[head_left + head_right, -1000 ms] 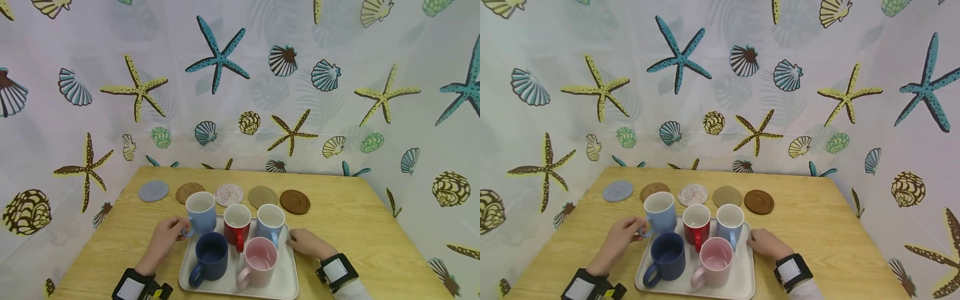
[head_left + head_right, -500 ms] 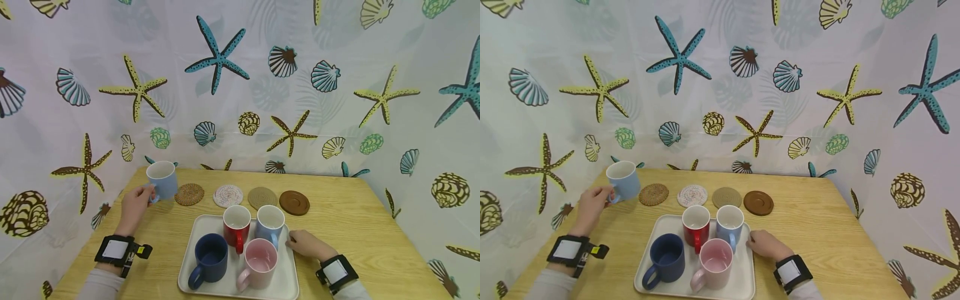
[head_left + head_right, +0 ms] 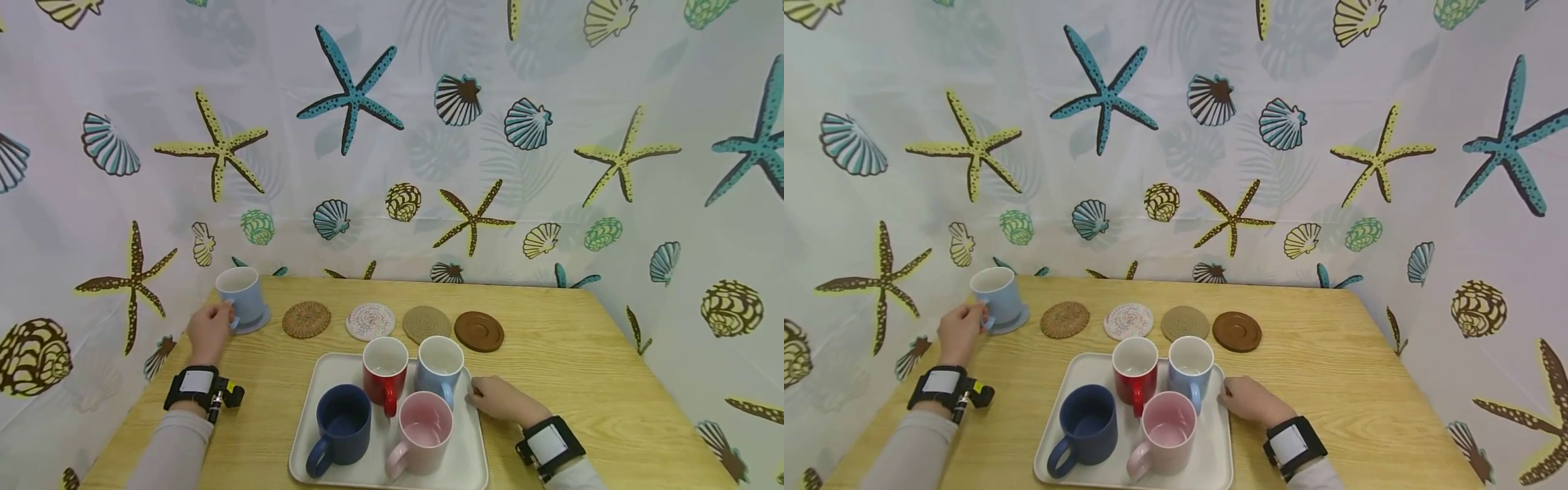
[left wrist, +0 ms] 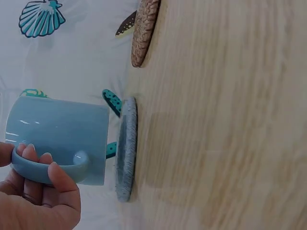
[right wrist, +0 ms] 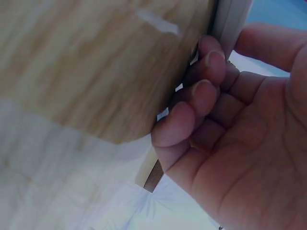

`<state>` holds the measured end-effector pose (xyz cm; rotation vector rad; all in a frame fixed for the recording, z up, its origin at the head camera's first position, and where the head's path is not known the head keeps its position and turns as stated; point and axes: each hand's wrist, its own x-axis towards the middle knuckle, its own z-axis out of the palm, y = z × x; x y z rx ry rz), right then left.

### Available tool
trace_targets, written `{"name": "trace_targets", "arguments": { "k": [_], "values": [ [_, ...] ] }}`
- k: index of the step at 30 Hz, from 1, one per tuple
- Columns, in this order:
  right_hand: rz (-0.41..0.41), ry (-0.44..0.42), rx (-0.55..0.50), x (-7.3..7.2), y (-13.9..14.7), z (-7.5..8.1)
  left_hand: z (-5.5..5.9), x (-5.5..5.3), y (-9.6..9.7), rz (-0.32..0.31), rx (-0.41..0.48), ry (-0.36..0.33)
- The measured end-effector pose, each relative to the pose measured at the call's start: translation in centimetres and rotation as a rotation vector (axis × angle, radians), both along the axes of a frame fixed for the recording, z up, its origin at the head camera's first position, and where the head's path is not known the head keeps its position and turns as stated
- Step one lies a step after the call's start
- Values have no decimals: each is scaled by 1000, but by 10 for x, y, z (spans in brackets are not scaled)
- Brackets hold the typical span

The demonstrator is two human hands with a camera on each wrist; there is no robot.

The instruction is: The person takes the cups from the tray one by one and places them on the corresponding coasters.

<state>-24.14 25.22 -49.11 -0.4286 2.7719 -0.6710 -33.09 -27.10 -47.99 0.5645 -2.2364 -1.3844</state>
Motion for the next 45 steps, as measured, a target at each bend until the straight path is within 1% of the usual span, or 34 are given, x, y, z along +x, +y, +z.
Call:
{"name": "trace_targets", "arguments": {
  "k": [3, 9, 10, 12, 16, 17, 20, 22, 24, 26, 27, 29, 31, 32, 34, 37, 39, 41, 43, 45],
  "values": [
    [7, 3, -6, 0, 0, 0, -7, -4, -3, 21, 10, -15],
    [17, -3, -7, -1, 1, -1, -15, -8, -5, 58, 36, -30],
    [12, -10, -5, -1, 1, -1, -16, -8, -6, 50, 51, -32],
    [5, -17, -3, -1, 1, -2, -17, -8, -7, 20, 114, -45],
    [-11, -17, 5, -2, 1, -2, -15, -5, -8, -74, 225, -72],
    [-12, -16, 5, -2, 1, -2, -14, -4, -9, -99, 232, -88],
    [-19, -21, 5, -2, 0, -1, -6, 4, -11, -164, 100, -139],
    [-19, -24, 5, -1, -1, -1, 1, 12, -10, -190, 5, -145],
    [-17, -25, 2, -2, -1, -1, 8, 21, -7, -205, -102, -108],
    [-10, -23, -2, -2, 0, -1, 15, 32, -1, -237, -162, -51],
    [-10, -22, -2, -2, 0, -1, 18, 38, 3, -270, -192, -23],
    [-10, -22, -3, -1, 0, -1, 23, 53, 12, -356, -249, 20],
    [-9, -20, -1, -1, 0, -1, 27, 68, 21, -473, -287, 28],
    [-10, -20, 1, -1, 0, -1, 29, 75, 26, -539, -291, 22],
    [-16, -21, 1, -1, 0, -1, 33, 88, 36, -670, -277, -24],
    [-28, -24, 9, -1, 0, -1, 37, 104, 49, -900, -248, -114],
    [-39, -29, 14, -2, 0, -1, 36, 111, 57, -1054, -221, -168],
    [-44, -32, 21, -2, -1, -1, 33, 118, 64, -1198, -198, -193],
    [-46, -34, 23, -2, -1, -2, 28, 125, 71, -1305, -156, -220],
    [-42, -34, 22, -2, -1, -3, 22, 132, 77, -1371, -98, -261]
  ]
}}
